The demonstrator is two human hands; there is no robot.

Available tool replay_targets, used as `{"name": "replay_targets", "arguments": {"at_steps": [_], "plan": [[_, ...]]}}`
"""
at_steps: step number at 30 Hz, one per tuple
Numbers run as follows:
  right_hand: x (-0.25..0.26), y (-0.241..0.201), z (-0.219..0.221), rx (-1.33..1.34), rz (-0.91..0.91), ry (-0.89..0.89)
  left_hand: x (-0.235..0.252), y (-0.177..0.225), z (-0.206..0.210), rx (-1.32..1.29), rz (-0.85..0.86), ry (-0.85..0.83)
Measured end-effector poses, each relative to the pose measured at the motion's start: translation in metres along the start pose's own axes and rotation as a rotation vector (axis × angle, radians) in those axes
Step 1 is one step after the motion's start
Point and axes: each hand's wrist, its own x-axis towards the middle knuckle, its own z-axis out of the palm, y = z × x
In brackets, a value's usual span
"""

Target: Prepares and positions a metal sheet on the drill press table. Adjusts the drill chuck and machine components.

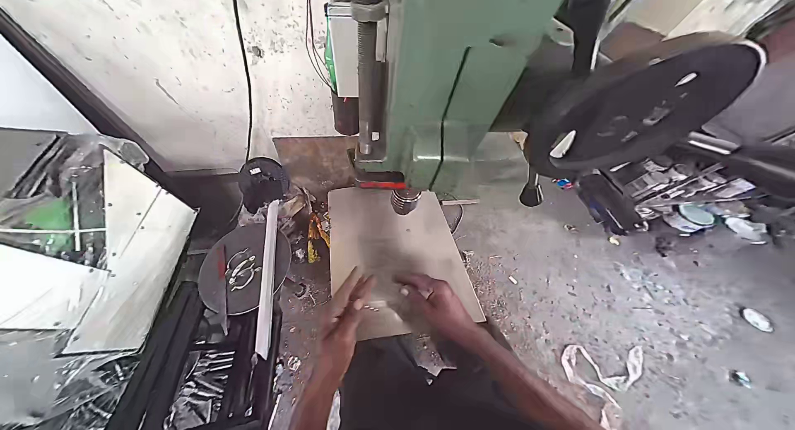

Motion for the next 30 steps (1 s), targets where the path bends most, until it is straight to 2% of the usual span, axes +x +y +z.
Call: {"name": "replay_targets", "arguments": {"at_steps": [2, 4, 6, 9, 13, 14, 17, 19, 22, 25, 28, 30], "plan": [[-0.016, -0.032, 0.008, 0.238, 0.041, -0.113, 0.000, 0.004, 0.027, -0.081, -0.046, -0.076], [-0.037, -0.049, 0.008, 0.426, 0.125, -0.136, -0.007, 0.010, 0.043, -0.112, -0.116, -0.143], [-0.041, -0.050, -0.005, 0.517, 0.116, -0.124, 0.001, 0.013, 0.054, -0.093, -0.139, -0.216], [-0.054, -0.043, -0.023, 0.384, 0.112, -0.118, -0.002, 0.015, 0.068, 0.087, -0.148, -0.344], [-0.064, -0.020, -0.034, 0.188, 0.061, -0.053, 0.010, 0.011, 0.080, 0.309, -0.076, -0.474], [-0.068, -0.014, -0.035, 0.181, 0.076, -0.034, 0.018, 0.009, 0.080, 0.321, -0.045, -0.435], [-0.080, -0.003, -0.037, 0.250, 0.188, -0.024, 0.063, -0.003, 0.077, 0.304, -0.005, 0.003], [-0.089, 0.003, -0.037, 0.297, 0.228, -0.007, 0.108, -0.011, 0.072, 0.290, -0.011, 0.156], [-0.100, 0.003, -0.032, 0.369, 0.246, 0.002, 0.169, -0.021, 0.080, 0.162, 0.076, 0.182], [-0.108, 0.004, -0.036, 0.415, 0.275, -0.007, 0.194, -0.022, 0.102, 0.043, 0.145, 0.145], [-0.114, 0.017, -0.043, 0.435, 0.242, 0.012, 0.181, -0.014, 0.105, 0.036, 0.070, 0.216], [-0.114, 0.026, -0.046, 0.429, 0.242, 0.035, 0.148, -0.005, 0.096, 0.132, 0.043, 0.256]]}}
